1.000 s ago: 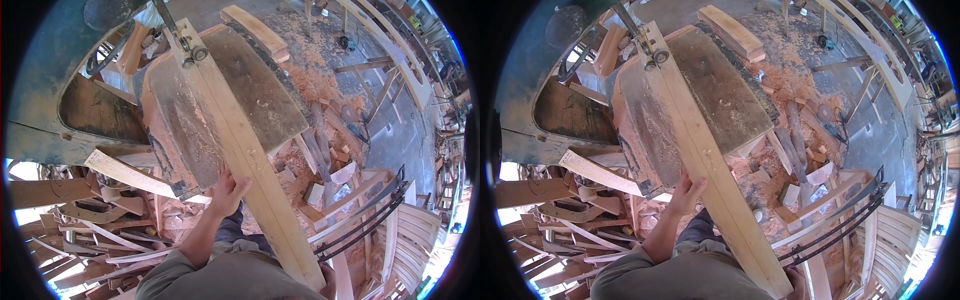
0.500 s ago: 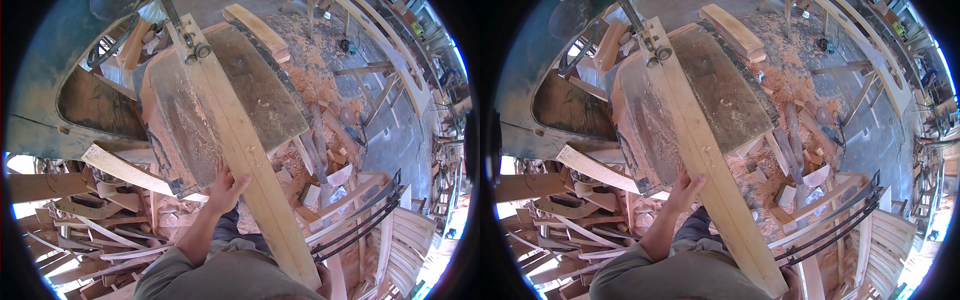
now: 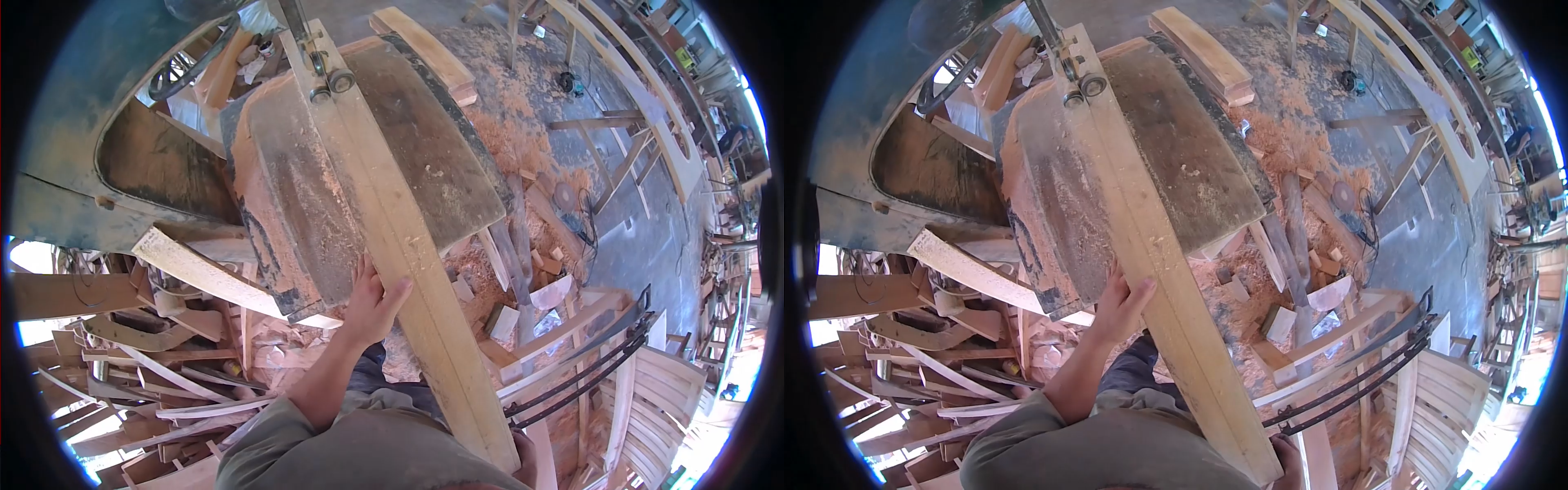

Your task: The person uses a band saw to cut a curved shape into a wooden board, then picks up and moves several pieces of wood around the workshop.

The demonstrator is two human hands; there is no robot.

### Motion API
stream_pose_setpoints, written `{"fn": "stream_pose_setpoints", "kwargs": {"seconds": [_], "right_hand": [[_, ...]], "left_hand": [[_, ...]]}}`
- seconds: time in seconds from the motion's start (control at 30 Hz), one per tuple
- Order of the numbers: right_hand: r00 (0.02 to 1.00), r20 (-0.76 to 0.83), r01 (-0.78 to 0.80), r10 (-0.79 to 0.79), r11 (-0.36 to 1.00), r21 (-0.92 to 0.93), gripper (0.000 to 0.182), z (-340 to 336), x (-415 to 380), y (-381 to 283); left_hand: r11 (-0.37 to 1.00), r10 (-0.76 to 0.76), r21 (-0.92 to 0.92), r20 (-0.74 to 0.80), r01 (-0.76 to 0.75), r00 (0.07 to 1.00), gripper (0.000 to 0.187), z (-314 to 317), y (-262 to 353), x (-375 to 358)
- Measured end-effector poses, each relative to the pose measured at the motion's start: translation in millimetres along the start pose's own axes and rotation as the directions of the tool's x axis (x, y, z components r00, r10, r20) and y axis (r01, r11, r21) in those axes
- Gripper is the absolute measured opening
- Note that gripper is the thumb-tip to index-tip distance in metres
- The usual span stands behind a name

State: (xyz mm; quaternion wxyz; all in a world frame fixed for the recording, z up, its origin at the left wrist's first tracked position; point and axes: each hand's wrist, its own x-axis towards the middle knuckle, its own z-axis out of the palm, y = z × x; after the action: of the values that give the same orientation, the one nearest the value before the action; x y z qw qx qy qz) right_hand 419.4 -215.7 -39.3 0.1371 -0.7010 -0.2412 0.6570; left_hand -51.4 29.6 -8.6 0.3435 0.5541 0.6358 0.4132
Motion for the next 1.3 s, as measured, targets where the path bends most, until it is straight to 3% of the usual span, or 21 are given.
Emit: {"fn": "stream_pose_setpoints", "kwargs": {"seconds": [0.3,1.3], "right_hand": [[0.999,0.032,0.039,-0.036,0.994,-0.106,0.039,-16,11,-26],[0.993,0.063,0.114,-0.101,0.953,-0.28,0.038,-22,11,-56]], "left_hand": [[0.979,-0.164,0.113,-0.039,0.168,0.986,0.045,6,7,2],[0.95,-0.286,0.121,-0.026,0.287,0.958,0.055,4,18,13]]}}
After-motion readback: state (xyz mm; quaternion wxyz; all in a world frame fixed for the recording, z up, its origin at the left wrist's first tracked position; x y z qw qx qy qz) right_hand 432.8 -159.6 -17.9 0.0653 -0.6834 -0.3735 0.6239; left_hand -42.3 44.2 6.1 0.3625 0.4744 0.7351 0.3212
